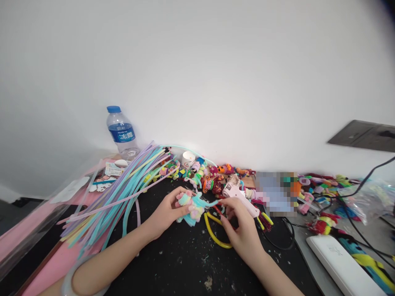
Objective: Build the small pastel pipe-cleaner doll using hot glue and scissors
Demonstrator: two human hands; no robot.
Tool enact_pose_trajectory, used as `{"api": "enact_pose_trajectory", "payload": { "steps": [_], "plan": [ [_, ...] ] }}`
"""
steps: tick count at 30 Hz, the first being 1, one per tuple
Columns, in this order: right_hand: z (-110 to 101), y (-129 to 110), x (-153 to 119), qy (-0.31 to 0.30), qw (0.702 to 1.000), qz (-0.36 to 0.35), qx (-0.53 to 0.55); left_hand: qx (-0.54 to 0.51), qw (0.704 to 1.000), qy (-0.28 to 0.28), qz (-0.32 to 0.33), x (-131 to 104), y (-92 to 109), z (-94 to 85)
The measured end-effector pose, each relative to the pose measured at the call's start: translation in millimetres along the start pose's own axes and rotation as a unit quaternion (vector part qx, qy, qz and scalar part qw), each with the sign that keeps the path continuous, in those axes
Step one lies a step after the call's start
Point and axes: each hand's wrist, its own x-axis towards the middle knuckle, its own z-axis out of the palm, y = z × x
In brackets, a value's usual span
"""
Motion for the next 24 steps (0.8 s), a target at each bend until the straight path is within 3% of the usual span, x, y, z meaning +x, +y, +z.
{"api": "enact_pose_trajectory", "payload": {
  "steps": [2, 8, 14, 20, 24],
  "plan": [
    [-1, 0, 1, 0.010, 0.999, 0.024, -0.041, -0.018, 0.999, 0.050, 0.010, 2, -1, -0.4],
    [2, -6, -1, -0.102, 0.986, 0.043, -0.126, -0.088, 0.984, 0.150, 0.029, 6, -1, -1.9],
    [4, -3, -2, -0.104, 0.977, 0.077, -0.172, -0.131, 0.971, 0.192, 0.047, 9, 0, -3.3],
    [1, -1, -1, -0.141, 0.944, 0.152, -0.257, -0.105, 0.967, 0.231, 0.035, 12, -3, -6.5],
    [-2, 3, 1, -0.108, 0.956, 0.164, -0.219, -0.081, 0.967, 0.237, 0.039, 12, -2, -8.5]
  ]
}}
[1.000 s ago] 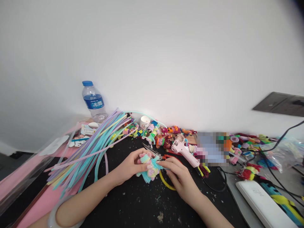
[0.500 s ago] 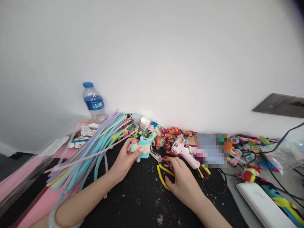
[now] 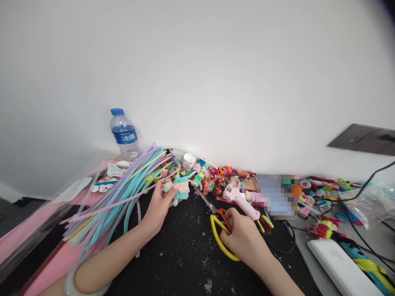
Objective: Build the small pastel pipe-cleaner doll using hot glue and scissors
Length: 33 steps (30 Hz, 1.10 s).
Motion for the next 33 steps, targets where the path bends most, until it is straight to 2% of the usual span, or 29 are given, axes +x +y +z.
{"api": "enact_pose_trajectory", "payload": {
  "steps": [3, 5, 7, 9, 13, 16, 24, 33],
  "plan": [
    [0, 2, 3, 0.003, 0.994, 0.010, 0.112, 0.033, 0.999, -0.011, 0.032, -1, 1, -0.5],
    [0, 0, 3, -0.016, 0.977, 0.017, 0.213, 0.043, 0.998, -0.029, 0.040, -3, 0, -0.1],
    [-1, -2, 2, -0.038, 0.957, 0.013, 0.287, 0.036, 0.997, -0.054, 0.035, -6, -1, 0.7],
    [-1, -5, 0, -0.048, 0.950, 0.003, 0.308, 0.015, 0.996, -0.084, 0.018, -8, -3, 1.8],
    [-3, -8, -3, -0.036, 0.967, 0.001, 0.251, -0.041, 0.989, -0.141, -0.017, -11, -4, 3.5],
    [-6, -10, -6, -0.019, 0.979, -0.004, 0.202, -0.058, 0.985, -0.160, -0.033, -12, -4, 3.9],
    [-6, -18, -14, -0.030, 0.996, 0.007, 0.079, -0.017, 0.985, -0.170, -0.016, -15, -3, 3.6],
    [-7, -17, -12, -0.029, 0.997, 0.007, 0.067, 0.058, 0.985, -0.161, 0.024, -15, -3, 2.0]
  ]
}}
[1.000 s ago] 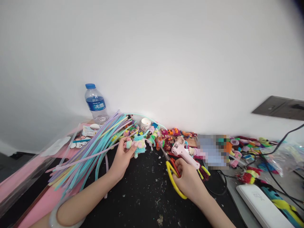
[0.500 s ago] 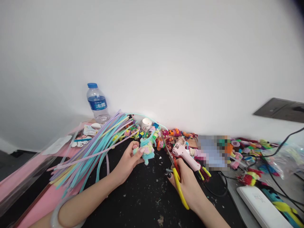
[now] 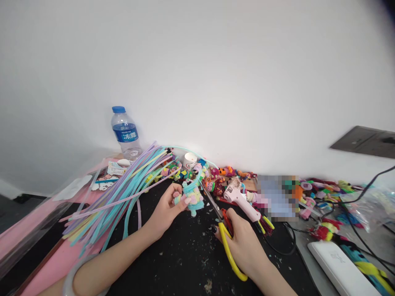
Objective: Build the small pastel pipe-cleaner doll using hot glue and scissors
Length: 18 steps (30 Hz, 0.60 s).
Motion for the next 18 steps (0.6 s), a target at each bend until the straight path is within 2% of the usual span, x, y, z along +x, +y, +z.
{"api": "enact_pose_trajectory", "payload": {
  "steps": [5, 8, 12, 18],
  "plan": [
    [1.0, -0.9, -0.3, -0.003, 1.000, -0.019, -0.009, 0.055, 0.998, 0.005, 0.011, -0.1, 1.5, 0.2],
    [1.8, -1.4, -0.9, -0.001, 1.000, -0.028, -0.009, 0.082, 0.996, -0.019, 0.012, -1.1, 1.5, 0.3],
    [1.7, -2.4, -0.8, -0.009, 1.000, -0.022, -0.010, 0.083, 0.995, -0.052, 0.001, -2.2, 0.5, 0.1],
    [2.8, -2.4, -0.4, -0.012, 0.999, -0.027, -0.013, 0.076, 0.995, -0.068, -0.012, -2.4, -2.4, 0.1]
  ]
}}
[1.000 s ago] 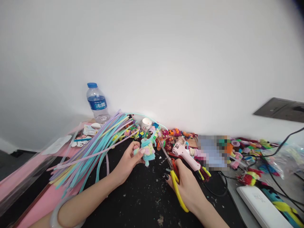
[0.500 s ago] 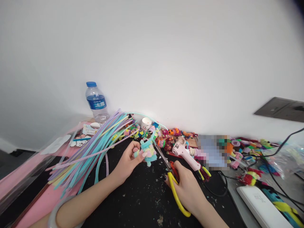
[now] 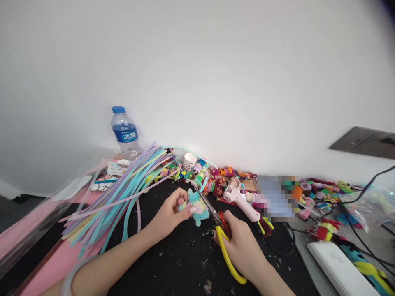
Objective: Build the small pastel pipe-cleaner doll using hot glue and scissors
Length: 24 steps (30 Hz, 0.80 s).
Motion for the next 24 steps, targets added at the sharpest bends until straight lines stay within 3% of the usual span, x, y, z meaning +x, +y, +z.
{"api": "enact_pose_trajectory", "payload": {
  "steps": [24],
  "plan": [
    [0.6, 0.3, -1.2, -0.038, 0.993, -0.022, 0.108, -0.048, 0.999, -0.009, -0.014, 0.6, 1.9, 1.5]
  ]
}}
